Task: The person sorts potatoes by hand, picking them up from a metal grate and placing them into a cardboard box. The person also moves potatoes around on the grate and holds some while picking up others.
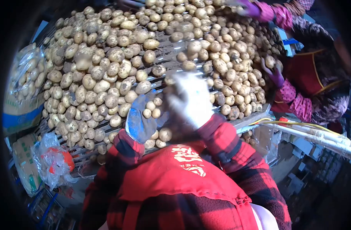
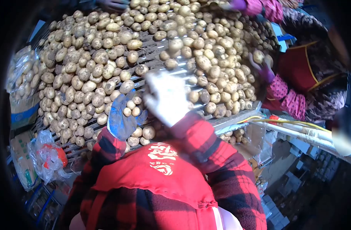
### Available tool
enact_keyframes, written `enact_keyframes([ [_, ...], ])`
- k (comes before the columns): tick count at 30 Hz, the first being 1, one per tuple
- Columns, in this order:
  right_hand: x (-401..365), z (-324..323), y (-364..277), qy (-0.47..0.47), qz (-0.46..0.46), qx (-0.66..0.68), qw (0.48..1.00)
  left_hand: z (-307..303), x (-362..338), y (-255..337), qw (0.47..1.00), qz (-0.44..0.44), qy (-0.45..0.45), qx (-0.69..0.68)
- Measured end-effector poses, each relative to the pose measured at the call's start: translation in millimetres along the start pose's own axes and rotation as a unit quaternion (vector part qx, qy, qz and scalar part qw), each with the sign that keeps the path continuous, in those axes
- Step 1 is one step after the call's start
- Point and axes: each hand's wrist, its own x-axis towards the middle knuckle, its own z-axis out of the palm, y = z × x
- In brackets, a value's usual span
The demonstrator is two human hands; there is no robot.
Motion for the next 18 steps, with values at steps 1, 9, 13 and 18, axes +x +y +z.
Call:
enact_keyframes([
  [1,-4,-2,-21,-0.103,-0.001,-0.019,0.994,-16,8,1,0.998,-0.021,-0.055,-0.031],
  [9,-30,-32,8,-0.022,-0.033,0.000,0.999,22,-2,-3,0.989,-0.050,-0.025,-0.140],
  [13,-53,-36,102,-0.052,0.079,-0.178,0.980,9,-6,-3,0.973,-0.093,-0.078,-0.198],
  [18,-14,14,52,-0.033,-0.035,-0.103,0.993,13,-29,2,0.995,-0.053,-0.033,-0.073],
])
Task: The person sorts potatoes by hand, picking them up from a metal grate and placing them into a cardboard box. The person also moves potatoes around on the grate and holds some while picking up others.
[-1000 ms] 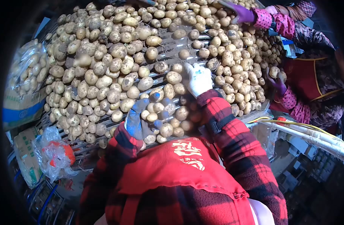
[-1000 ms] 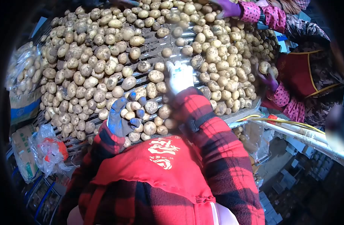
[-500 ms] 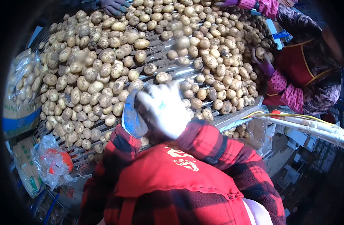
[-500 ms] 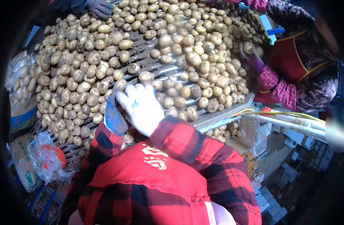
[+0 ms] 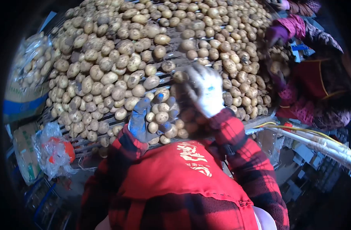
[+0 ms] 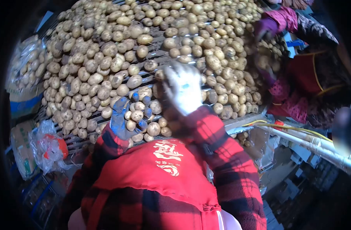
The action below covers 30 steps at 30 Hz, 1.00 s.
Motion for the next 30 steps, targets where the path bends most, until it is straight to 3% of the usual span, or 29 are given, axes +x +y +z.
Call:
enact_keyframes([
  [2,6,51,-2,-0.016,-0.093,0.002,0.996,-36,-6,5,1.000,-0.014,-0.021,0.017],
  [3,4,67,13,-0.063,-0.128,-0.006,0.990,-30,-15,2,1.000,-0.016,0.017,0.004],
  [6,32,40,36,-0.095,0.042,-0.141,0.985,-42,-43,-7,0.994,-0.022,0.097,-0.044],
  [8,49,41,40,0.140,0.000,-0.205,0.969,-31,-52,-10,0.994,-0.053,0.081,0.046],
  [9,63,26,11,0.062,0.003,-0.126,0.990,-5,-54,-16,0.986,-0.042,0.160,-0.012],
  [10,77,14,-15,-0.125,-0.027,-0.060,0.990,-15,-51,-16,0.992,-0.064,0.104,-0.010],
  [11,73,52,-11,-0.099,-0.175,-0.023,0.979,-36,-43,-13,0.995,-0.087,0.047,-0.006],
  [12,71,89,-12,-0.052,-0.261,-0.094,0.959,-42,-39,-11,0.996,-0.088,0.032,0.002],
  [13,80,93,-30,-0.203,-0.214,-0.107,0.950,-39,-40,-11,0.996,-0.080,0.035,0.005],
  [14,91,94,-29,-0.182,-0.234,-0.081,0.952,-37,-40,-10,0.997,-0.073,0.039,0.010],
  [16,104,97,-35,-0.231,-0.237,-0.095,0.939,-30,-41,-6,0.997,-0.055,0.043,0.012],
  [19,102,103,-33,-0.221,-0.190,-0.104,0.951,-23,-39,-5,0.998,-0.049,0.032,0.013],
  [20,83,107,-24,-0.102,-0.160,-0.061,0.980,-19,-40,-5,0.998,-0.048,0.032,0.014],
  [22,57,69,-20,-0.116,0.007,0.102,0.988,-12,-42,-7,0.998,-0.052,0.026,0.016],
  [23,37,35,-21,-0.119,0.094,0.281,0.948,-9,-44,-10,0.998,-0.059,0.024,0.016],
  [24,15,2,-16,-0.106,0.170,0.450,0.870,-5,-43,-12,0.997,-0.066,0.018,0.019],
  [25,-12,-19,-4,-0.142,0.228,0.578,0.770,-1,-43,-15,0.997,-0.076,0.012,0.022],
  [27,-77,-54,3,-0.108,0.288,0.813,0.495,6,-42,-21,0.993,-0.111,0.000,0.036],
  [29,-130,-72,4,-0.032,0.280,0.820,0.498,13,-33,-29,0.985,-0.164,-0.021,0.049],
  [30,-155,-76,-4,0.018,0.288,0.814,0.504,11,-19,-32,0.970,-0.219,-0.092,0.044],
])
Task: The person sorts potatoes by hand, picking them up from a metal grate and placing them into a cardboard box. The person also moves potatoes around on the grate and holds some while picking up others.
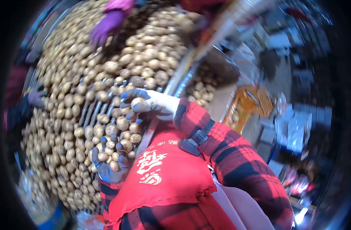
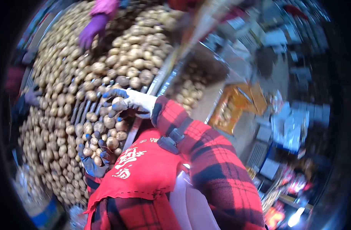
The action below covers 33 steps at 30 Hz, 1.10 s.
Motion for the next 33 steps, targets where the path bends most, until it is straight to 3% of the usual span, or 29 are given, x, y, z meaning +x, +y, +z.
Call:
enact_keyframes([
  [2,-28,-5,34,0.086,-0.065,-0.030,0.994,-5,30,-2,0.998,-0.063,-0.023,-0.011],
  [4,-65,-17,73,0.123,-0.041,0.054,0.990,-7,56,-6,0.992,-0.122,-0.001,-0.014],
  [5,-103,-1,67,0.196,0.001,0.014,0.980,4,63,-15,0.989,-0.151,0.006,-0.005],
  [6,-147,-16,70,0.172,-0.123,-0.234,0.949,8,74,-23,0.985,-0.171,0.023,0.004],
  [7,-190,-27,76,0.235,-0.179,-0.148,0.944,3,78,-28,0.981,-0.187,0.040,-0.004],
  [8,-235,-43,85,0.290,-0.209,0.053,0.932,-1,86,-32,0.978,-0.201,0.034,0.035],
  [9,-281,-59,94,0.335,-0.265,0.243,0.871,-1,90,-40,0.974,-0.220,0.052,0.031],
  [10,-321,-50,103,0.415,-0.284,0.059,0.862,0,95,-49,0.969,-0.236,0.067,0.029],
  [11,-361,-42,112,0.508,-0.276,-0.117,0.807,2,100,-57,0.964,-0.252,0.072,0.040],
  [12,-399,-39,123,0.451,-0.363,0.086,0.810,2,102,-65,0.961,-0.260,0.088,0.037],
  [15,-456,-41,191,0.490,-0.275,0.138,0.816,3,112,-86,0.947,-0.299,0.114,0.019],
  [18,-431,-53,248,0.607,-0.125,0.106,0.778,11,115,-105,0.943,-0.312,0.109,0.029],
  [19,-421,-54,253,0.693,0.007,-0.100,0.714,4,114,-101,0.948,-0.286,0.138,0.029],
  [20,-408,-60,256,0.726,0.124,-0.307,0.603,4,115,-101,0.954,-0.256,0.147,0.045],
  [21,-392,-71,253,0.711,0.215,-0.498,0.447,4,115,-102,0.960,-0.225,0.156,0.062],
  [22,-369,-64,222,0.701,0.179,-0.573,0.385,7,119,-103,0.964,-0.215,0.147,0.060],
  [24,-315,-53,157,0.695,-0.148,-0.337,0.618,6,132,-96,0.968,-0.208,0.131,0.053],
  [25,-279,-27,118,0.654,-0.164,-0.235,0.700,-5,141,-86,0.970,-0.220,0.089,0.058],
  [26,-238,-7,88,0.603,-0.178,-0.134,0.766,9,144,-90,0.972,-0.172,0.148,0.054],
  [27,-201,-18,92,0.486,-0.257,-0.114,0.828,13,149,-92,0.980,-0.102,0.143,0.088],
  [28,-160,-6,81,0.381,-0.292,0.058,0.875,17,155,-95,0.983,-0.034,0.138,0.120],
  [29,-126,2,70,0.323,-0.276,0.110,0.898,12,159,-93,0.948,0.024,0.072,0.310],
  [31,-60,16,61,0.293,-0.225,0.167,0.914,3,167,-89,0.715,0.194,0.036,0.671],
  [32,-33,22,57,0.298,-0.210,0.195,0.911,10,172,-84,0.727,0.175,0.081,0.659],
  [33,-17,19,58,0.254,-0.214,0.252,0.909,1,175,-82,0.612,0.274,0.015,0.741],
])
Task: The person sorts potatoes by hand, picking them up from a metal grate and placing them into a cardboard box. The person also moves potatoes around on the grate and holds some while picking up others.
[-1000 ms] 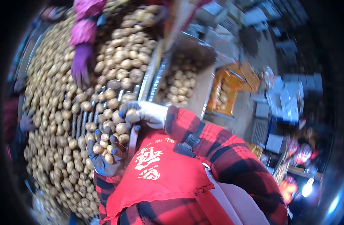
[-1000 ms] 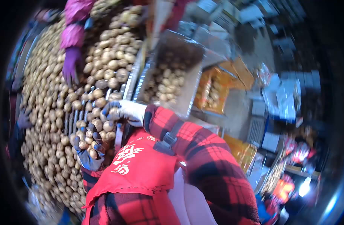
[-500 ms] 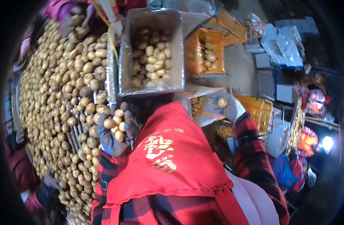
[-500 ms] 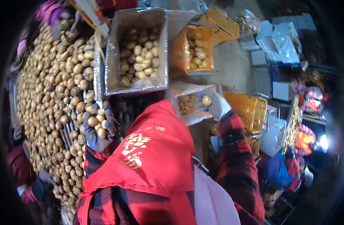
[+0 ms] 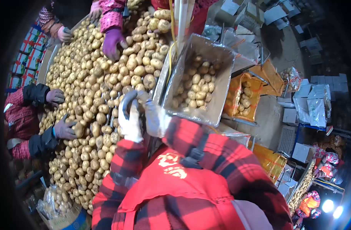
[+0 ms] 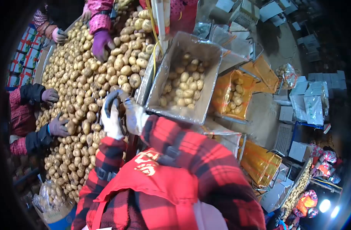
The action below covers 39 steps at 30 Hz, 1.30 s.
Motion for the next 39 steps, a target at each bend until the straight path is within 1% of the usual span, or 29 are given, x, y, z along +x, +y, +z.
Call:
enact_keyframes([
  [1,6,16,-2,-0.025,0.024,0.062,0.997,2,-1,8,0.991,0.037,0.012,0.126],
  [2,-9,16,-2,-0.017,-0.058,0.007,0.998,-1,1,12,0.967,0.092,-0.005,0.236],
  [4,22,-23,11,-0.175,-0.089,0.017,0.980,-7,4,22,0.880,0.176,-0.028,0.440],
  [5,36,-42,19,-0.254,-0.110,0.014,0.961,-4,2,33,0.868,0.132,-0.051,0.476],
  [6,46,-55,23,-0.298,-0.124,0.006,0.946,-1,2,41,0.848,0.131,-0.068,0.509],
  [8,56,-54,24,-0.256,-0.042,0.095,0.961,0,5,43,0.812,0.122,-0.093,0.563],
  [11,43,-40,2,-0.199,0.068,0.171,0.963,-1,19,45,0.804,0.126,-0.082,0.576],
  [12,40,-38,-8,-0.192,0.073,0.187,0.961,0,24,51,0.824,0.112,-0.118,0.543],
  [13,37,-33,-12,-0.162,0.076,0.210,0.961,3,28,46,0.854,0.126,-0.153,0.482],
  [15,16,-31,-30,-0.112,0.076,0.205,0.969,11,25,48,0.866,0.155,-0.164,0.447],
  [17,35,-70,-27,-0.120,-0.007,0.175,0.977,14,27,48,0.874,0.176,-0.154,0.427],
  [19,4,-65,-76,-0.087,-0.008,0.180,0.980,10,28,49,0.895,0.169,-0.140,0.388],
  [21,-4,-83,-116,-0.175,0.024,0.248,0.952,-6,23,42,0.899,0.165,-0.135,0.383],
  [22,-17,-81,-140,-0.119,-0.006,0.260,0.958,-13,17,35,0.897,0.162,-0.139,0.387],
  [23,-26,-87,-168,-0.113,-0.017,0.277,0.954,-21,8,23,0.895,0.160,-0.143,0.392],
  [24,-34,-94,-196,-0.107,-0.029,0.293,0.950,-29,-2,9,0.894,0.154,-0.160,0.390],
  [25,-32,-116,-225,-0.152,-0.020,0.316,0.936,-36,-14,-5,0.892,0.149,-0.176,0.389],
  [26,-20,-155,-256,-0.109,-0.177,0.177,0.962,-41,-27,-16,0.893,0.144,-0.188,0.383],
  [27,-13,-173,-283,-0.015,-0.313,0.033,0.949,-43,-31,-12,0.891,0.134,-0.200,0.385],
  [28,-1,-187,-322,0.090,-0.309,0.089,0.943,-42,-37,-16,0.864,0.140,-0.222,0.431],
  [29,5,-179,-357,0.196,-0.304,0.141,0.922,-41,-48,-22,0.834,0.137,-0.243,0.476],
  [30,20,-233,-400,0.031,-0.305,-0.015,0.952,-38,-49,-30,0.833,0.123,-0.237,0.485],
  [31,35,-285,-414,0.130,-0.330,-0.064,0.933,-40,-49,-36,0.849,0.104,-0.242,0.459],
  [33,21,-210,-377,0.339,-0.327,-0.160,0.867,-45,-49,-35,0.842,0.096,-0.259,0.464],
  [34,25,-195,-344,0.343,-0.392,-0.247,0.817,-45,-51,-34,0.842,0.090,-0.254,0.468],
  [36,3,-136,-262,0.256,-0.364,-0.513,0.734,-45,-53,-35,0.833,0.068,-0.263,0.481],
  [37,-10,-98,-216,0.206,-0.345,-0.616,0.677,-43,-50,-28,0.840,0.045,-0.266,0.471],
  [38,-1,-96,-176,0.115,-0.364,-0.646,0.661,-44,-48,-30,0.850,0.034,-0.258,0.458],
  [39,13,-91,-144,0.048,-0.352,-0.733,0.580,-45,-49,-33,0.859,0.027,-0.253,0.444],
])
